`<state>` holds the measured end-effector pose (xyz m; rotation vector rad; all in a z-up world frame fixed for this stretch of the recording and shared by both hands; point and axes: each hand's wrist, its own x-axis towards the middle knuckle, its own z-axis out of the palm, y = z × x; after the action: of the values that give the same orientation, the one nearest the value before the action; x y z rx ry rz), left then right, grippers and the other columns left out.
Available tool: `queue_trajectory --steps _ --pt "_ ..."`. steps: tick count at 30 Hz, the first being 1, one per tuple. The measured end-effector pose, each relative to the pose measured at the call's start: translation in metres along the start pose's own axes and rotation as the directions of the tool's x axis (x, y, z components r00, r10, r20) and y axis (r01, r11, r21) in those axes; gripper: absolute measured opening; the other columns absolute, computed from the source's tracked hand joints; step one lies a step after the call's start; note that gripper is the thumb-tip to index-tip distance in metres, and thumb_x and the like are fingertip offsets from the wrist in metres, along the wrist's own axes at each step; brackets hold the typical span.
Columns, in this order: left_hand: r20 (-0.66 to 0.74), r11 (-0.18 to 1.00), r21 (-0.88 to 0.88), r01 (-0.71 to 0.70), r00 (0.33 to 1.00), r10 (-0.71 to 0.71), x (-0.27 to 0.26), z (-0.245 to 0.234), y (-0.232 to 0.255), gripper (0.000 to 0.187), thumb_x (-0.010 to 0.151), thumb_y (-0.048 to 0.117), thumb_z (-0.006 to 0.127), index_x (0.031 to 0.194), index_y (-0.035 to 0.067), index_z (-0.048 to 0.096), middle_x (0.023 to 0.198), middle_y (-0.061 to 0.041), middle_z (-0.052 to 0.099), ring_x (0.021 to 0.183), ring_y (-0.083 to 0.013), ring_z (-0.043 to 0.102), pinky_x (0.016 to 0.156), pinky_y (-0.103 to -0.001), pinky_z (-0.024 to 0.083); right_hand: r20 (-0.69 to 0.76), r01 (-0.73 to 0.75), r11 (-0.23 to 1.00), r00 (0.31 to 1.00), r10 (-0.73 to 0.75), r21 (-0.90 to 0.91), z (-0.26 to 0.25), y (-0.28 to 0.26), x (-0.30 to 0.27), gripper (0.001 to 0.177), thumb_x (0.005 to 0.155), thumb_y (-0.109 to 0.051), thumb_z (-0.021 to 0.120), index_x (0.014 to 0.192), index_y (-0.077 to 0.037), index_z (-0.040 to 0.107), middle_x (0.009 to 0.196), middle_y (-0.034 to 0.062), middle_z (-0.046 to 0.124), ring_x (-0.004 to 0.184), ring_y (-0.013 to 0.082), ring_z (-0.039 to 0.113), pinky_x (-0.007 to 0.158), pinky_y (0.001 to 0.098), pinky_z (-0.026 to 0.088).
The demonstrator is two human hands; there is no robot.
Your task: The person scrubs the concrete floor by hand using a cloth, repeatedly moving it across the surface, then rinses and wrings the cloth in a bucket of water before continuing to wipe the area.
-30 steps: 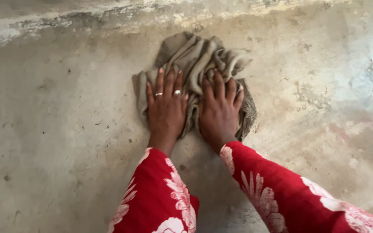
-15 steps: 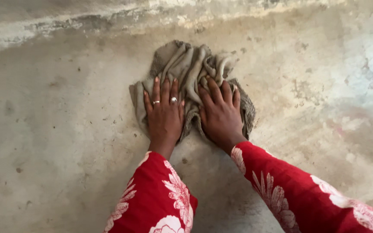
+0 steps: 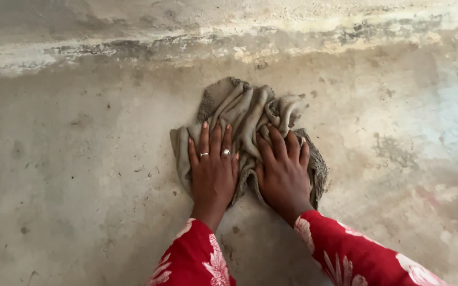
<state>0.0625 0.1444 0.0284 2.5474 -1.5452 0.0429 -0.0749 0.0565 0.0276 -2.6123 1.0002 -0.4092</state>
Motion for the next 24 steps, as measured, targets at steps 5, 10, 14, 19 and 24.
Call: queue_trajectory --steps 5,10,14,19,24 --pt "-0.003 1.000 -0.026 0.015 1.000 -0.015 -0.0031 -0.0016 0.0025 0.063 0.101 0.034 0.050 0.157 0.010 0.037 0.161 -0.011 0.039 0.154 -0.0324 0.023 0.123 -0.058 0.016 0.009 0.006 1.000 1.000 -0.006 -0.005 -0.0022 -0.0005 -0.0009 0.057 0.090 -0.028 0.062 0.144 -0.014 0.054 0.155 0.0117 0.043 0.143 0.0424 0.033 0.117 0.0644 0.023" --pt "0.009 1.000 -0.022 0.016 1.000 -0.015 -0.0027 -0.0009 0.0023 0.062 0.102 0.035 0.050 0.157 0.009 0.038 0.159 -0.012 0.040 0.155 -0.0328 0.022 0.123 -0.058 0.015 0.011 0.002 1.000 1.000 -0.002 -0.014 -0.0009 -0.0008 0.0015 0.057 0.090 -0.028 0.062 0.144 -0.014 0.054 0.155 0.0108 0.043 0.144 0.0410 0.034 0.117 0.0636 0.022" --pt "0.042 1.000 -0.001 0.018 0.999 -0.018 -0.0021 -0.0003 0.0011 0.062 0.103 0.036 0.049 0.158 0.010 0.037 0.158 -0.012 0.041 0.155 -0.0329 0.022 0.124 -0.058 0.015 0.024 -0.001 1.000 1.000 0.002 -0.017 -0.0033 -0.0011 -0.0005 0.057 0.089 -0.027 0.062 0.144 -0.015 0.054 0.154 0.0112 0.042 0.143 0.0411 0.033 0.117 0.0635 0.022" --pt "0.025 1.000 0.002 0.022 0.999 -0.022 -0.0014 0.0024 -0.0003 0.062 0.102 0.038 0.047 0.157 0.011 0.037 0.160 -0.011 0.039 0.155 -0.0311 0.020 0.123 -0.058 0.014 0.037 0.000 1.000 0.999 0.001 -0.029 -0.0021 -0.0016 0.0015 0.055 0.090 -0.028 0.062 0.143 -0.015 0.054 0.156 0.0111 0.042 0.144 0.0413 0.033 0.118 0.0633 0.022" --pt "0.048 0.999 -0.008 0.036 0.998 -0.036 -0.0005 0.0012 -0.0005 0.062 0.103 0.039 0.047 0.158 0.012 0.037 0.161 -0.009 0.038 0.156 -0.0302 0.018 0.124 -0.058 0.012 0.013 0.017 1.000 1.000 -0.017 -0.025 -0.0010 -0.0020 0.0013 0.055 0.092 -0.026 0.061 0.145 -0.014 0.054 0.157 0.0111 0.042 0.144 0.0421 0.034 0.118 0.0640 0.023"
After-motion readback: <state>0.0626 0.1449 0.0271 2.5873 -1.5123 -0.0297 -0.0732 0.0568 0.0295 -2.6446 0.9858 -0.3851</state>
